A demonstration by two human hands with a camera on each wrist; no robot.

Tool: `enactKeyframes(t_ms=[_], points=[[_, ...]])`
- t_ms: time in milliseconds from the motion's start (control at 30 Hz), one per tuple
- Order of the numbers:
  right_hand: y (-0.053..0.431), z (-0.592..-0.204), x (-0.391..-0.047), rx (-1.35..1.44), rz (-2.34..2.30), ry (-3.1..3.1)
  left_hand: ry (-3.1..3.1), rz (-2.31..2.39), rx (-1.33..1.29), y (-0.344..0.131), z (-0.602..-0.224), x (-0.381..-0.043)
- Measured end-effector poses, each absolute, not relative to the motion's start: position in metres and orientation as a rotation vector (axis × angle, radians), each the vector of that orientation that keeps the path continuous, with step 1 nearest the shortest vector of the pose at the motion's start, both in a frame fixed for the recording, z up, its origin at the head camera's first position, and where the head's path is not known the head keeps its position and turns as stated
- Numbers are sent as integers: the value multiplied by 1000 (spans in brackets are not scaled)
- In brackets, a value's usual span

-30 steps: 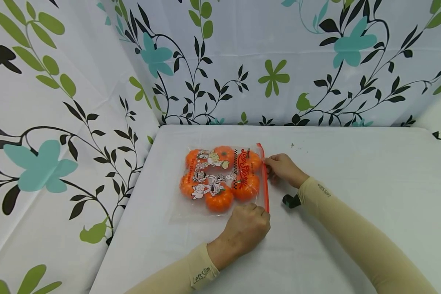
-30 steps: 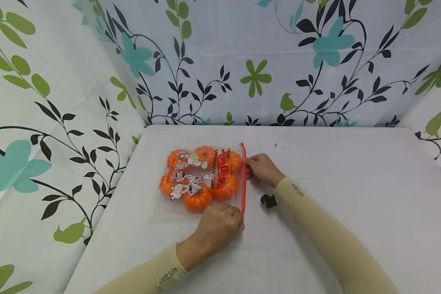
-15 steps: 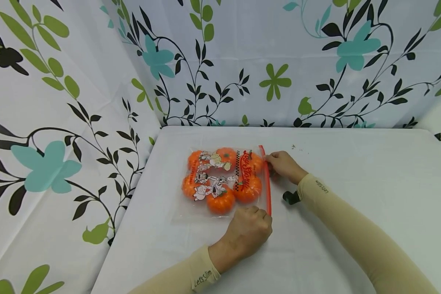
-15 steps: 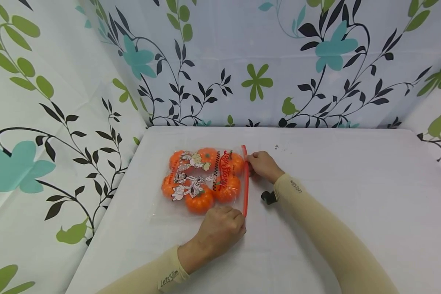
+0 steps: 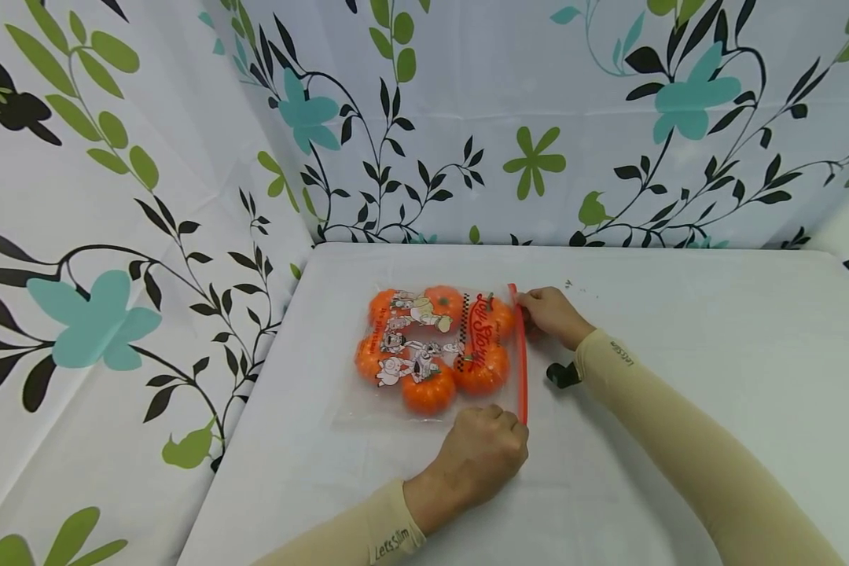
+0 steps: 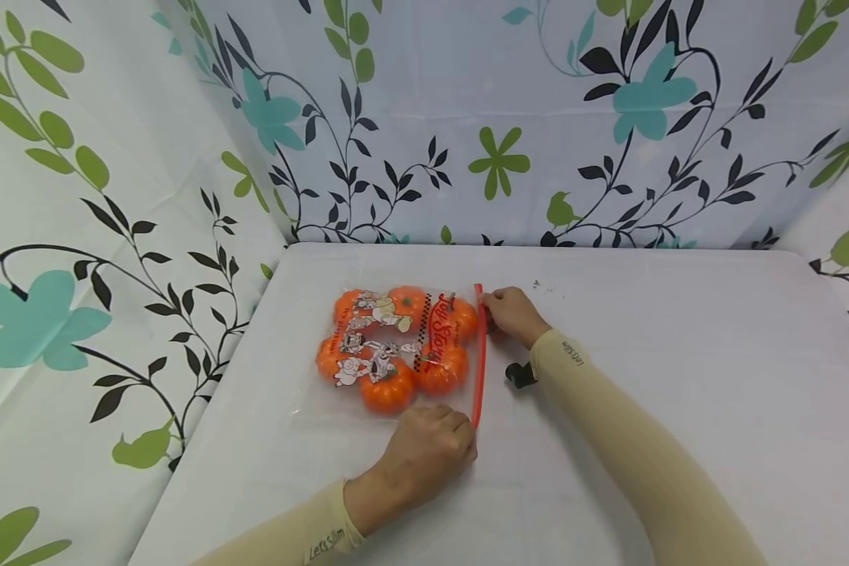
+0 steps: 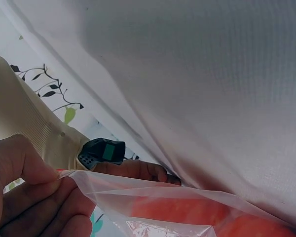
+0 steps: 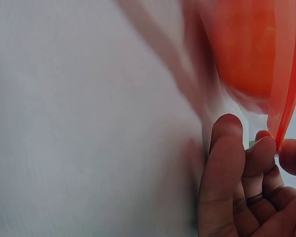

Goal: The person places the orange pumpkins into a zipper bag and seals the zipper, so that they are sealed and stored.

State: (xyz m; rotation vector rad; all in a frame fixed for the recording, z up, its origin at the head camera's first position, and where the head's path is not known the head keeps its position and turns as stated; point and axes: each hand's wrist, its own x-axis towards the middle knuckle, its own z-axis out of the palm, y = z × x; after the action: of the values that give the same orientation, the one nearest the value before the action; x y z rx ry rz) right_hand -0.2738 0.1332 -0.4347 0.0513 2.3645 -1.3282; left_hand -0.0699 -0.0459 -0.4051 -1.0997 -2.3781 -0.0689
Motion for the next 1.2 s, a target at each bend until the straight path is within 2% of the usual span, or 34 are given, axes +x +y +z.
enactKeyframes(t_ms=[700, 1200], points=[[149, -438, -277, 193, -1502, 2298, -2376, -86, -1135, -50, -410, -66], [161, -440, -279, 309, -1569, 2229, -2436, -102, -1070, -53, -416, -80]])
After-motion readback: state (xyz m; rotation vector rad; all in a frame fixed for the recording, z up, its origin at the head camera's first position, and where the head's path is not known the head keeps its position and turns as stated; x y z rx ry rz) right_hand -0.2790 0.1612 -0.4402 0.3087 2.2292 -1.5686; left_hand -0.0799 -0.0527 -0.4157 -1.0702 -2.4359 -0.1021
